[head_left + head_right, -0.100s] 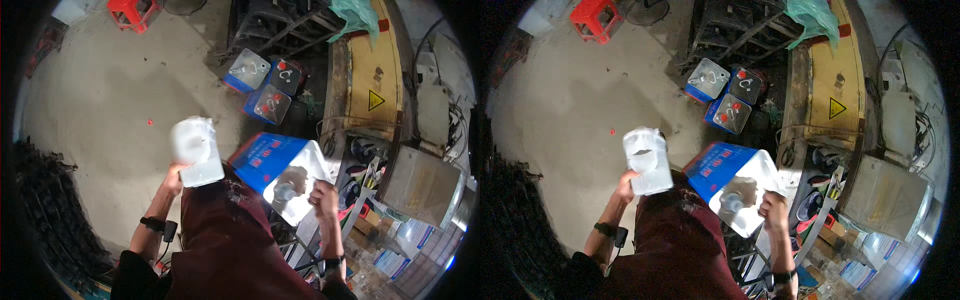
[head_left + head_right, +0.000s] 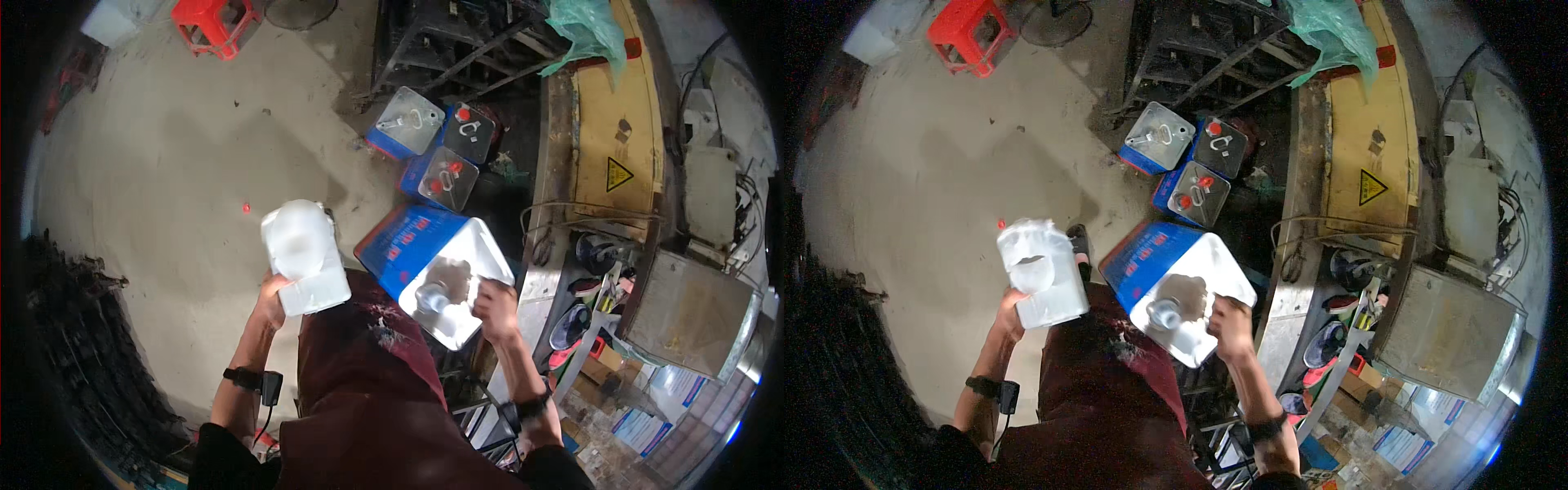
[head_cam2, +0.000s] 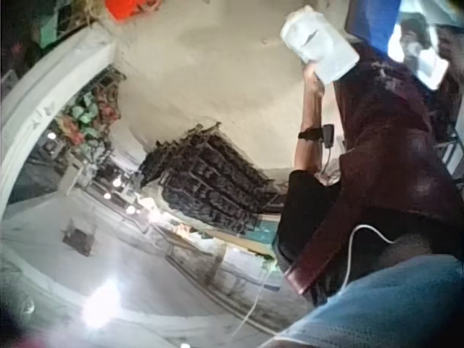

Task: The worker pours liquid from a large metal container into a smaller white plastic jug in an industrial setting.

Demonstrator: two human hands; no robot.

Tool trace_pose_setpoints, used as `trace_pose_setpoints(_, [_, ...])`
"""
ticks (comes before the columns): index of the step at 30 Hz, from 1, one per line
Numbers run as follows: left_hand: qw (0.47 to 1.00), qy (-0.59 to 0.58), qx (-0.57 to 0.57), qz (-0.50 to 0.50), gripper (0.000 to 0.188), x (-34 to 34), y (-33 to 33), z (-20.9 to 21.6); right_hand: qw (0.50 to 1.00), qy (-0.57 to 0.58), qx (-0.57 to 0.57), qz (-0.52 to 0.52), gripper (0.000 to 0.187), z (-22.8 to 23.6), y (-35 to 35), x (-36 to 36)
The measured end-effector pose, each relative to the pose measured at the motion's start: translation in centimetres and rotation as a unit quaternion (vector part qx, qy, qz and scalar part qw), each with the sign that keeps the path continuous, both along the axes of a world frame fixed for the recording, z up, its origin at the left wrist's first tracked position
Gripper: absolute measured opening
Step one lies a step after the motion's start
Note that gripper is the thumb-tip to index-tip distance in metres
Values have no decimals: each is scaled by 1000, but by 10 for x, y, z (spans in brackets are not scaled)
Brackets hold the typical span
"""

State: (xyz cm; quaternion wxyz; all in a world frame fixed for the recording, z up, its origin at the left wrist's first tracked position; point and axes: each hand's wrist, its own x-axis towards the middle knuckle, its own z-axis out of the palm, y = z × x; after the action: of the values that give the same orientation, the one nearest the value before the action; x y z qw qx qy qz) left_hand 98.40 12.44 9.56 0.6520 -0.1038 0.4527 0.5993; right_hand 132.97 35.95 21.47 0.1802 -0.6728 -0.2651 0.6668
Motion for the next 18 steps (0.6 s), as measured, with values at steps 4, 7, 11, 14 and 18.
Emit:
trace_pose_setpoints(4, [997, 56, -49, 31, 81, -30, -14, -13, 995, 72, -65, 22, 13, -159, 16, -62])
trace_pose_setpoints(7, [992, 51, -63, 99, 81, -33, -19, -52, 998, -16, -58, 37, 26, -262, 52, -134])
trace_pose_setpoints(11, [979, 52, -109, 166, 77, -13, -44, -102, 991, -32, -69, 109, 26, -398, 94, -170])
trace_pose_setpoints(14, [973, 8, -102, 208, 65, 2, -24, -136, 980, -118, 95, 125, 23, -512, 133, -180])
trace_pose_setpoints(18, [938, -12, -201, 283, 74, 30, -37, -147, 984, -84, 12, 156, 20, -540, 137, -224])
